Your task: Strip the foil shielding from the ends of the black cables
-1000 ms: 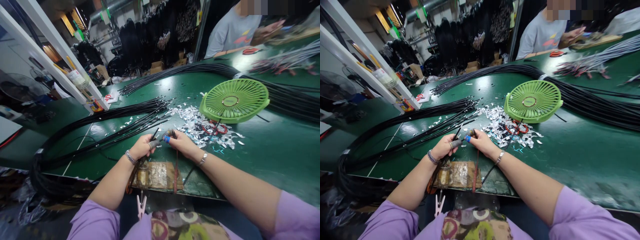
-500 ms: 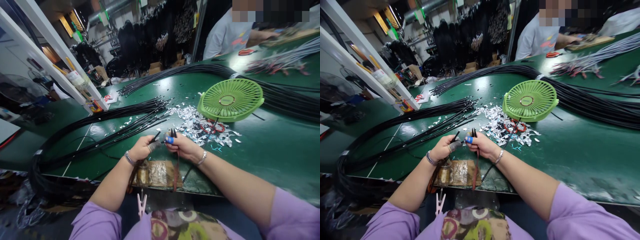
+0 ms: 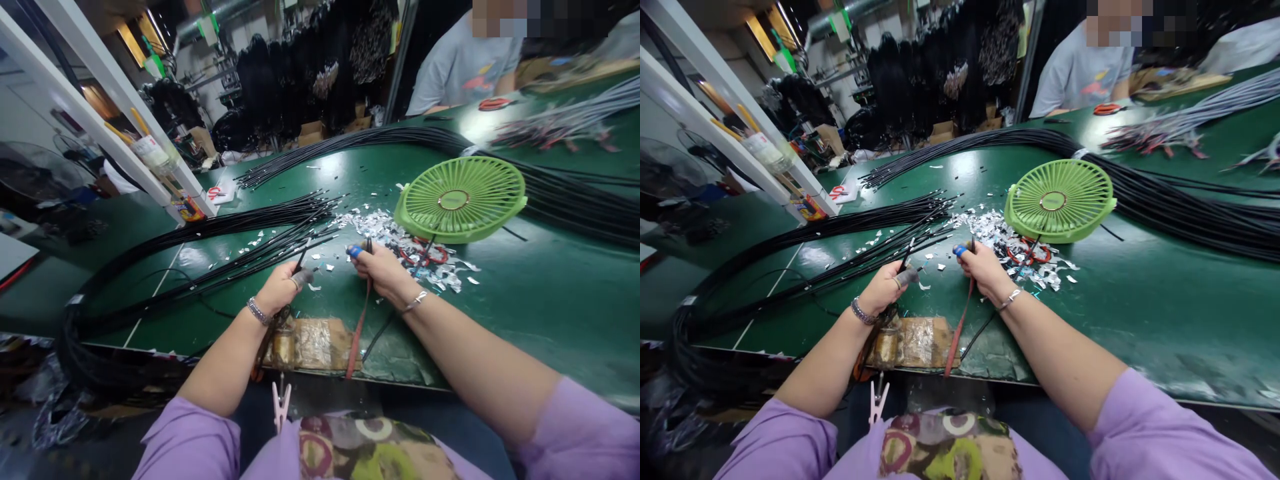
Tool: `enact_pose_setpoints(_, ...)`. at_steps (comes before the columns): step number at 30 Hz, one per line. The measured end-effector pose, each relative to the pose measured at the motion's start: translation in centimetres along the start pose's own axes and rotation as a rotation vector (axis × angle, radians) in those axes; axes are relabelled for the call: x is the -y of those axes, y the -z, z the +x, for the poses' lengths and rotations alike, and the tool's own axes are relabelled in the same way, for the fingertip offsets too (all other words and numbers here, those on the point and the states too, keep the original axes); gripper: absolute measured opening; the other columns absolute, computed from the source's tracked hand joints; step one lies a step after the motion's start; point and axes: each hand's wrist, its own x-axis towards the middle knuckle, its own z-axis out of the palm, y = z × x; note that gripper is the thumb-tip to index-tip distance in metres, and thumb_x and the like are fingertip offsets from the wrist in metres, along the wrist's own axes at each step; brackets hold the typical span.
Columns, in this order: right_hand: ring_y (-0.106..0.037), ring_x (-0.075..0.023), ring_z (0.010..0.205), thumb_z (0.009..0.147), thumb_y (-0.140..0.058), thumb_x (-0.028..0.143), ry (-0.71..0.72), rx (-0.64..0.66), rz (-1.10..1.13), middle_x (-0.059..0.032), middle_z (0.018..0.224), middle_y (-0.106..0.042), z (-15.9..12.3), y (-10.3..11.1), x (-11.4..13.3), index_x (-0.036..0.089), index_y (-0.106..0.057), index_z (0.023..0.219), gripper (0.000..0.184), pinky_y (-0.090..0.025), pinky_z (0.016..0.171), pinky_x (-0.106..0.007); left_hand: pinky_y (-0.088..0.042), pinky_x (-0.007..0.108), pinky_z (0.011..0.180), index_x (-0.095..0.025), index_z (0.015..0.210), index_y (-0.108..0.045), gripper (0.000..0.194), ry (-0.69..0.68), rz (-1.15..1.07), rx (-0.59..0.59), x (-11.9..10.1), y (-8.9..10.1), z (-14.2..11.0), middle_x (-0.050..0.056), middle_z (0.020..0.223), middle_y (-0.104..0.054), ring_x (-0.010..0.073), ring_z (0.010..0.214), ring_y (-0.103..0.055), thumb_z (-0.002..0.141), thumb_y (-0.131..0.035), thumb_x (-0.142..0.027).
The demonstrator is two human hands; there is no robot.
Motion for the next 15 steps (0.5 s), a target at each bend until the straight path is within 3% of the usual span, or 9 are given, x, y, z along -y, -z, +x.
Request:
enact_pose_setpoints(5, -0.029, -0.0071, 0.042, 0.068, -0.064, 0.063, 0.045, 0.122, -0.139, 0.0049, 0.051, -0.045, -0.7, -0.4, 0.0, 0.019, -0.054, 0.068, 0.045, -0.020, 0.041, -0.023, -0.024, 0.020, 0.046, -0.015, 0.073, -0.058, 0.041, 0.020, -0.036, 0.022, -0.2, -0.1, 0.0, -0.007, 0.049, -0.037, 0.0060, 0.047, -0.030, 0.073, -0.067, -0.055)
enact_pose_setpoints(11, -0.044, -0.0120, 0.059, 0.062, -0.072, 0.053, 0.266, 0.261, -0.302, 0.0023, 0.060, -0.053, -1.6, -1.6, 0.3, 0.019, -0.057, 0.064, 0.037, -0.036, 0.056, -0.026, -0.035, 0.021, 0.055, -0.014, 0.074, -0.061, 0.036, -0.056, 0.036, 0.035, 0.2, -0.2, 0.3, -0.003, 0.058, -0.048, 0.0087, 0.056, -0.041, 0.074, -0.067, -0.050)
enact_pose_setpoints(15, -0.041, -0.0111, 0.056, 0.061, -0.074, 0.046, 0.237, 0.224, -0.275, 0.0034, 0.055, -0.049, -1.6, -1.8, -0.1, 0.019, -0.055, 0.059, 0.033, -0.035, 0.053, -0.026, -0.040, 0.023, 0.065, -0.014, 0.075, -0.063, 0.035, -0.099, 0.148, 0.018, 0.2, -0.4, 0.4, -0.001, 0.068, -0.056, 0.0120, 0.067, -0.047, 0.073, -0.068, -0.048)
